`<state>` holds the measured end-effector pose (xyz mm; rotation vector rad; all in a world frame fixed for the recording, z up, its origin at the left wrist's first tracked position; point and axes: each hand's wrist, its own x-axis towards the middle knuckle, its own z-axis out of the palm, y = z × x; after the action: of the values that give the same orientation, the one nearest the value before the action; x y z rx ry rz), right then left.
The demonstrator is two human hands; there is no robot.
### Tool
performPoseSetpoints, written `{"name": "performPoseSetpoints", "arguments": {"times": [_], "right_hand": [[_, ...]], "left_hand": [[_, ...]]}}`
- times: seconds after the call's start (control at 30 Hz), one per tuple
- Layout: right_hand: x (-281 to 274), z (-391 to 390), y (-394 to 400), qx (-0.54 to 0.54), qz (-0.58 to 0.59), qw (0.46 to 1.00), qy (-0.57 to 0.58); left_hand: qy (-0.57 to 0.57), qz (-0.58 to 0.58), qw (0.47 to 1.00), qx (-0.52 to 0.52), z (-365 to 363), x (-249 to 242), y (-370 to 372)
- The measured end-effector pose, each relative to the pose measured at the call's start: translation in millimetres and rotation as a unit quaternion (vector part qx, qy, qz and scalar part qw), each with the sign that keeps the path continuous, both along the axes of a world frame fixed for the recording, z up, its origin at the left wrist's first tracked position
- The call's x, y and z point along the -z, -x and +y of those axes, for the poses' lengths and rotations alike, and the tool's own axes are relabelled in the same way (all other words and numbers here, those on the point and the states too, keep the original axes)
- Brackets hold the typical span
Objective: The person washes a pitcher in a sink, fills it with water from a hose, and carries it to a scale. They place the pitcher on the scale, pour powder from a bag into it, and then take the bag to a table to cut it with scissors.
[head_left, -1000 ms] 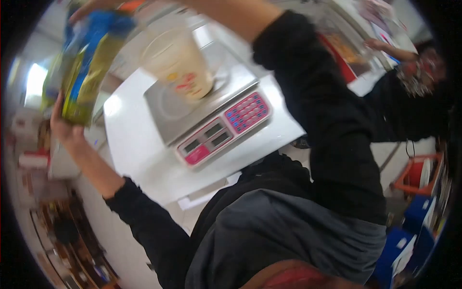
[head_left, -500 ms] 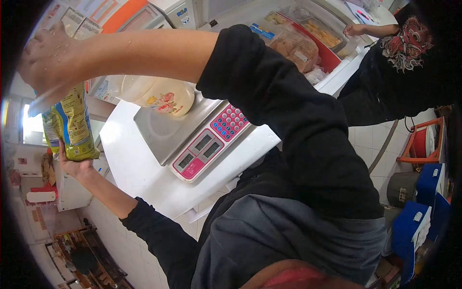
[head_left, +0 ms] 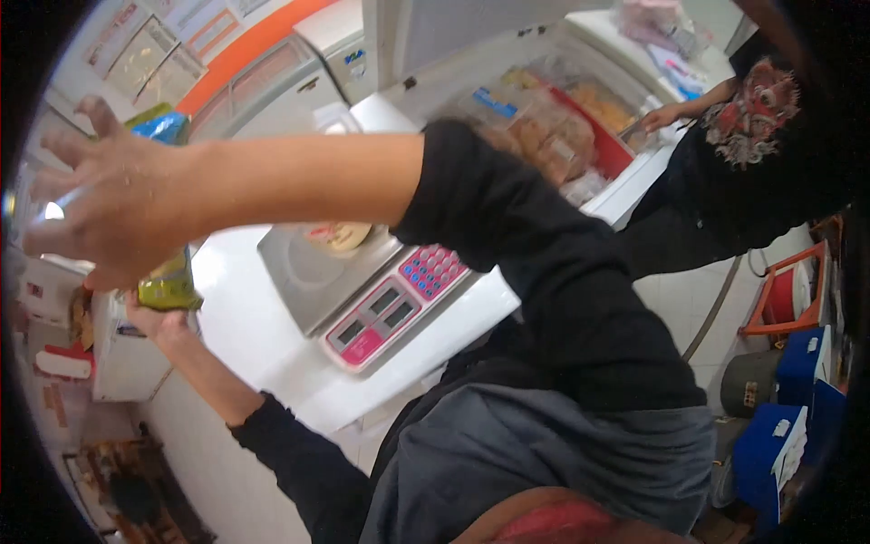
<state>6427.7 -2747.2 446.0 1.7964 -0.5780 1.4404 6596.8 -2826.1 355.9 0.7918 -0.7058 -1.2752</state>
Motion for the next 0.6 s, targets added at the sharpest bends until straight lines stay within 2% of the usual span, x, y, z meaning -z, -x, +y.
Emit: {"name": "performPoseSetpoints", "arguments": {"times": [0.07,0.13,0.2,0.27,0.53,0.6], "right_hand": [[0,1,-4,-0.005,0.005,0.999,0.031],[-1,7,2,0.000,0.018,1.000,-0.014],[-1,6,6,-0.012,0.027,1.000,0.008],[-1,2,8,0.051,0.046,0.997,-0.018],[2,-4,8,0.040,0.046,0.998,-0.008],[2,-2,8,0.048,0.057,0.997,-0.017]], "left_hand": [[-0.011,0.015,0.999,0.030,-1,8,0],[-0.016,0.051,0.996,0.069,5,6,6],[-0.011,0.060,0.996,0.061,7,6,8],[-0.015,0.070,0.994,0.079,10,6,10],[-0.035,0.057,0.995,0.077,10,8,17],[-0.023,0.069,0.992,0.105,6,12,14]]}}
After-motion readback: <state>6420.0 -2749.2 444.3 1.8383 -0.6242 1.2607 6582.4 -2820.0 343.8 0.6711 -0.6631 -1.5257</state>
